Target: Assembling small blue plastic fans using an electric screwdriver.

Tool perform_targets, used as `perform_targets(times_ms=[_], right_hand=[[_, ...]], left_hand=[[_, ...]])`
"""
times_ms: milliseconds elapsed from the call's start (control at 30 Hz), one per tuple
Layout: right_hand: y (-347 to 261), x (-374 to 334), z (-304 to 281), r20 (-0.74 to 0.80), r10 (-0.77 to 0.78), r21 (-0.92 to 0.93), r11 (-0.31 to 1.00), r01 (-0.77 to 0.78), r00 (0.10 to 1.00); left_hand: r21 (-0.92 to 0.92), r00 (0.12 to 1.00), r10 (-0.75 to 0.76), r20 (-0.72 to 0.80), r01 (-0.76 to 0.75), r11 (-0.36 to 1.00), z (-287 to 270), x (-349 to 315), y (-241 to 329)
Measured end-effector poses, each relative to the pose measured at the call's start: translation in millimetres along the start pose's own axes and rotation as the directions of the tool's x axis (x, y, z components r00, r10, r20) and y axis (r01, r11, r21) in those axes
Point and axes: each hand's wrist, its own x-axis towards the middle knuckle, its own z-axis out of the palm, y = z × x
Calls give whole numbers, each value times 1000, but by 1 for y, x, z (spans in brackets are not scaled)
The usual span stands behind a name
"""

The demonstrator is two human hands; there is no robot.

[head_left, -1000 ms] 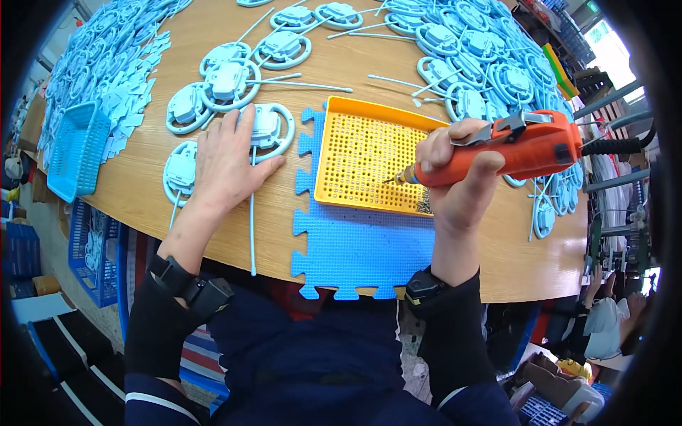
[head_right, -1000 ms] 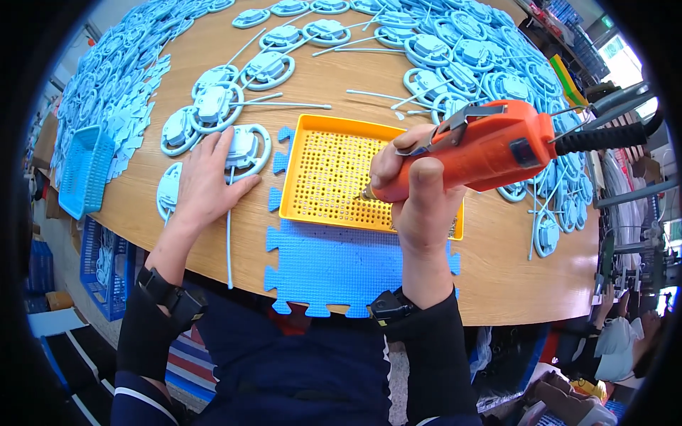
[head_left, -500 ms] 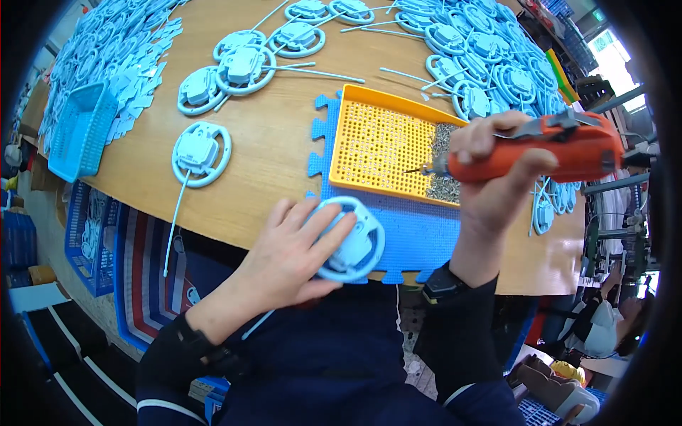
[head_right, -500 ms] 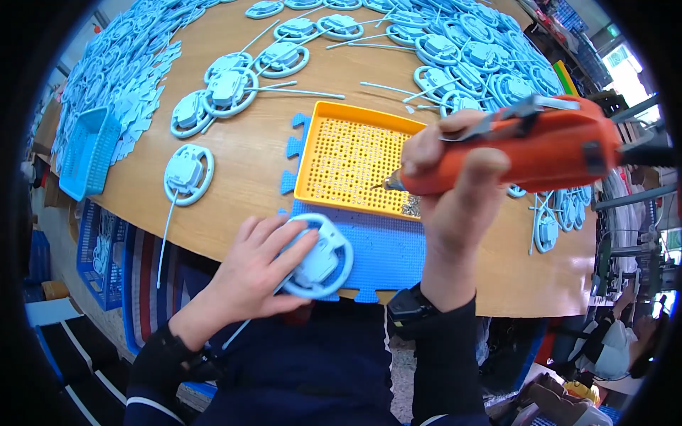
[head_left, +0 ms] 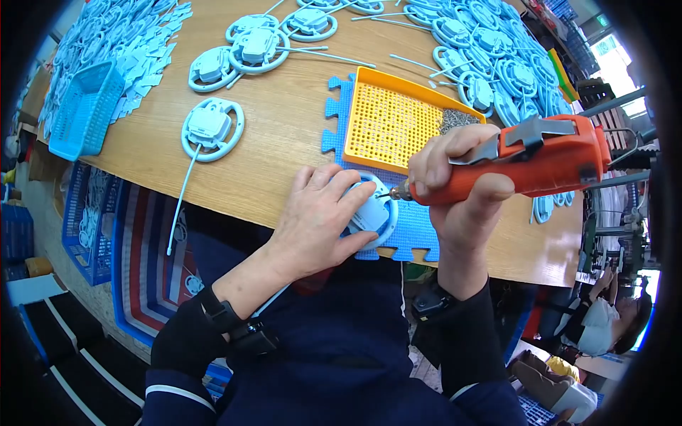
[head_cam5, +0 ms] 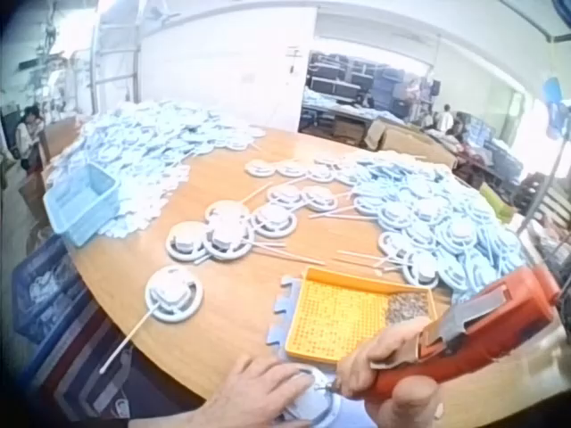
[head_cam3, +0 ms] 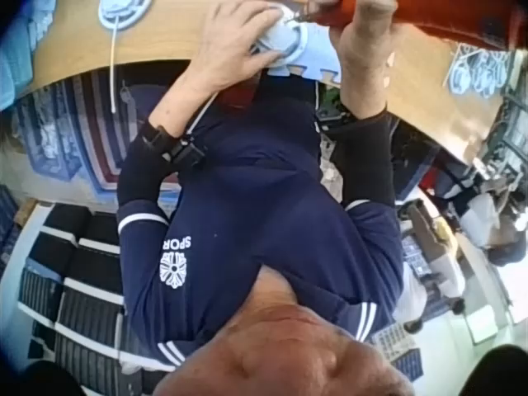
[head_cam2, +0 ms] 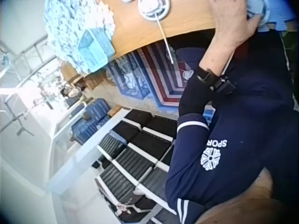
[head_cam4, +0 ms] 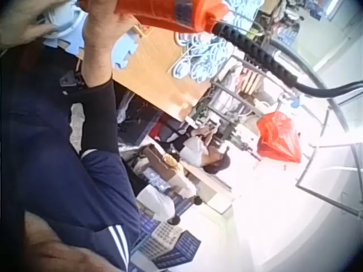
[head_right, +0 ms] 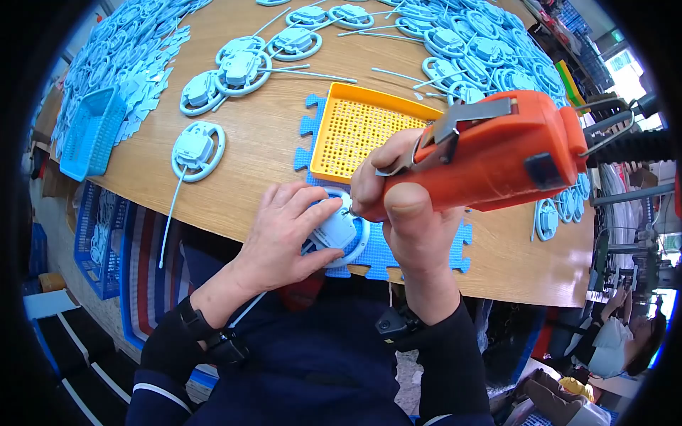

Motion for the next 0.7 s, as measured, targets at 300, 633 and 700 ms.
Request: perform_targets(times_ms=[300, 633, 700], right_hand=[[4, 3, 8, 58, 51, 4, 999, -51, 997], [-5, 30, -43, -57, -136, 111, 984, 142, 989], [9, 34, -51, -120, -100, 130, 985, 116, 988]], left_hand=[[21, 999, -49, 13, 49, 999, -2, 7, 9], [162, 954, -276, 116, 256, 953, -102, -104, -3], [314, 897, -412, 162, 349, 883, -134, -127, 8]])
